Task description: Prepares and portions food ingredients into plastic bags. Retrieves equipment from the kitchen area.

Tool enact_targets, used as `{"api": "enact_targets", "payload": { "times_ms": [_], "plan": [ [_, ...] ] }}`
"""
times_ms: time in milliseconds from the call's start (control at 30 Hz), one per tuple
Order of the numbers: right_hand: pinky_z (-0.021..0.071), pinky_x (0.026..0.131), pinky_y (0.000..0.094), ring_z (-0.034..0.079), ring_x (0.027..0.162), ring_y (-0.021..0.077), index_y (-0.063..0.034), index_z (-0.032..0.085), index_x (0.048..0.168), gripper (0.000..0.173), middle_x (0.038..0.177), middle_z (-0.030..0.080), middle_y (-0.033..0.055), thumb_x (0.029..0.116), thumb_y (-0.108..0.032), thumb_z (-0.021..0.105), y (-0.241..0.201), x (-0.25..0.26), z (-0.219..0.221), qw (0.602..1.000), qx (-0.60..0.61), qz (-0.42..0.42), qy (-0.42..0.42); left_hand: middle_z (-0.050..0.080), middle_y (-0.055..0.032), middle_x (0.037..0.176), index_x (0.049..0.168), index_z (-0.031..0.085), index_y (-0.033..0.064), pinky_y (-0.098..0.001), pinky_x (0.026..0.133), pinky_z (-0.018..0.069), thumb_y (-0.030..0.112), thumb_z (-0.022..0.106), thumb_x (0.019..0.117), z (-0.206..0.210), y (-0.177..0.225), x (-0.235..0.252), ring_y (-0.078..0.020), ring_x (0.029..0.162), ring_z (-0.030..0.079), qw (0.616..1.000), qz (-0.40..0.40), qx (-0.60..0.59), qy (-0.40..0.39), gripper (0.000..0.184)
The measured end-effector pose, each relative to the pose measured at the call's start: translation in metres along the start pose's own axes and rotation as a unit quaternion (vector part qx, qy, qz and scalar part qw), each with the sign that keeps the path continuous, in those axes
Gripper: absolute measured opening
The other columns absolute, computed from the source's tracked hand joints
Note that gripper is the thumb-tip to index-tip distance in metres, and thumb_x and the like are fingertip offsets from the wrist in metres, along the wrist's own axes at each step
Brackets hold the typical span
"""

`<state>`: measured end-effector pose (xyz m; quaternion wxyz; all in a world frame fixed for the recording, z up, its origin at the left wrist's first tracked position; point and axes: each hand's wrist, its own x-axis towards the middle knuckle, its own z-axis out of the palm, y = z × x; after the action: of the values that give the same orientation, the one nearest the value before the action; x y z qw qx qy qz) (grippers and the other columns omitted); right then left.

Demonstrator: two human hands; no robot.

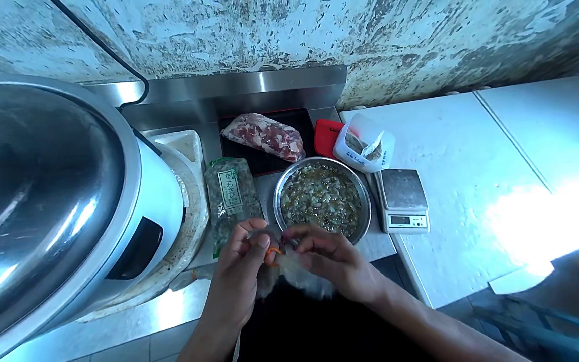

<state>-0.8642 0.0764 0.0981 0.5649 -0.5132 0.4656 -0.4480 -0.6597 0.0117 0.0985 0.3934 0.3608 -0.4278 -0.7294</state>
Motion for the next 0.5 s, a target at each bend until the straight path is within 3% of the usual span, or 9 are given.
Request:
{"api": "enact_targets", "payload": {
  "times_ms": [67,133,200,267,333,400,500],
  "plan": [
    [0.0466,0.108,0.0376,0.052,0.134,0.0205,-0.0044,0.066,0.124,0.049,0.151,0.051,0.0129,0.0987,-0.046,0.059,0.008,0.001,-0.006,0.979,0.185,-0.042,-0.072,0.063,-0.0048,0.081,0.118,0.059,0.0106,-0.0194,0.062,0.0519,0.010,0.049,0.1034,0.002,0.001,0.002,-0.0077,0.068,0.060,1.000,-0.004,-0.025,0.018,0.018],
    [0.0387,0.118,0.0443,0.045,0.142,0.0276,-0.0025,0.052,0.143,0.081,0.156,0.046,0.0168,0.0884,-0.059,0.068,0.010,0.004,-0.002,0.962,0.242,-0.071,-0.107,0.065,-0.0049,0.082,0.116,0.056,0.0099,-0.0190,0.059,0.0524,0.010,0.049,0.1034,0.008,-0.001,0.005,-0.0072,0.066,0.062,0.999,-0.002,-0.020,0.046,0.014],
    [0.0381,0.120,0.0476,0.042,0.144,0.0311,0.0021,0.036,0.154,0.105,0.159,0.040,0.0207,0.0817,-0.063,0.074,0.012,0.007,0.000,0.971,0.184,-0.085,-0.126,0.063,-0.0054,0.079,0.111,0.055,0.0084,-0.0225,0.061,0.0544,0.010,0.049,0.1030,0.016,-0.005,0.009,-0.0095,0.066,0.062,0.997,-0.001,-0.033,0.076,0.010],
    [0.0417,0.119,0.0473,0.044,0.143,0.0307,0.0036,0.028,0.157,0.116,0.158,0.039,0.0223,0.0773,-0.063,0.079,0.012,0.009,0.000,0.987,0.064,-0.090,-0.117,0.061,-0.0052,0.079,0.109,0.053,0.0069,-0.0252,0.065,0.0552,0.008,0.045,0.1044,0.023,-0.007,0.013,-0.0111,0.068,0.061,0.994,-0.007,-0.059,0.097,0.009],
    [0.0391,0.120,0.0452,0.041,0.145,0.0287,0.0042,0.032,0.156,0.113,0.157,0.039,0.0232,0.0748,-0.055,0.084,0.012,0.008,0.002,0.990,-0.044,-0.101,-0.086,0.063,-0.0062,0.082,0.108,0.052,0.0054,-0.0262,0.067,0.0570,0.007,0.042,0.1065,0.028,-0.008,0.015,-0.0116,0.071,0.063,0.992,-0.013,-0.085,0.095,0.010],
    [0.0428,0.117,0.0390,0.049,0.139,0.0219,0.0035,0.046,0.147,0.099,0.148,0.051,0.0207,0.0738,-0.049,0.089,0.010,0.006,0.008,0.985,-0.134,-0.100,-0.028,0.067,-0.0080,0.090,0.110,0.053,0.0036,-0.0267,0.071,0.0579,0.006,0.042,0.1053,0.031,-0.015,0.016,-0.0119,0.077,0.066,0.992,-0.001,-0.098,0.076,0.013],
    [0.0550,0.100,0.0385,0.064,0.113,0.0166,-0.0031,0.063,0.131,0.055,0.123,0.067,0.0111,0.0877,-0.033,0.079,0.010,0.014,0.012,0.975,-0.210,-0.058,0.054,0.068,-0.0071,0.087,0.109,0.054,0.0036,-0.0290,0.071,0.0594,0.005,0.043,0.1037,0.033,-0.022,0.016,-0.0128,0.077,0.068,0.988,-0.008,-0.131,0.081,0.012]
  ]
}}
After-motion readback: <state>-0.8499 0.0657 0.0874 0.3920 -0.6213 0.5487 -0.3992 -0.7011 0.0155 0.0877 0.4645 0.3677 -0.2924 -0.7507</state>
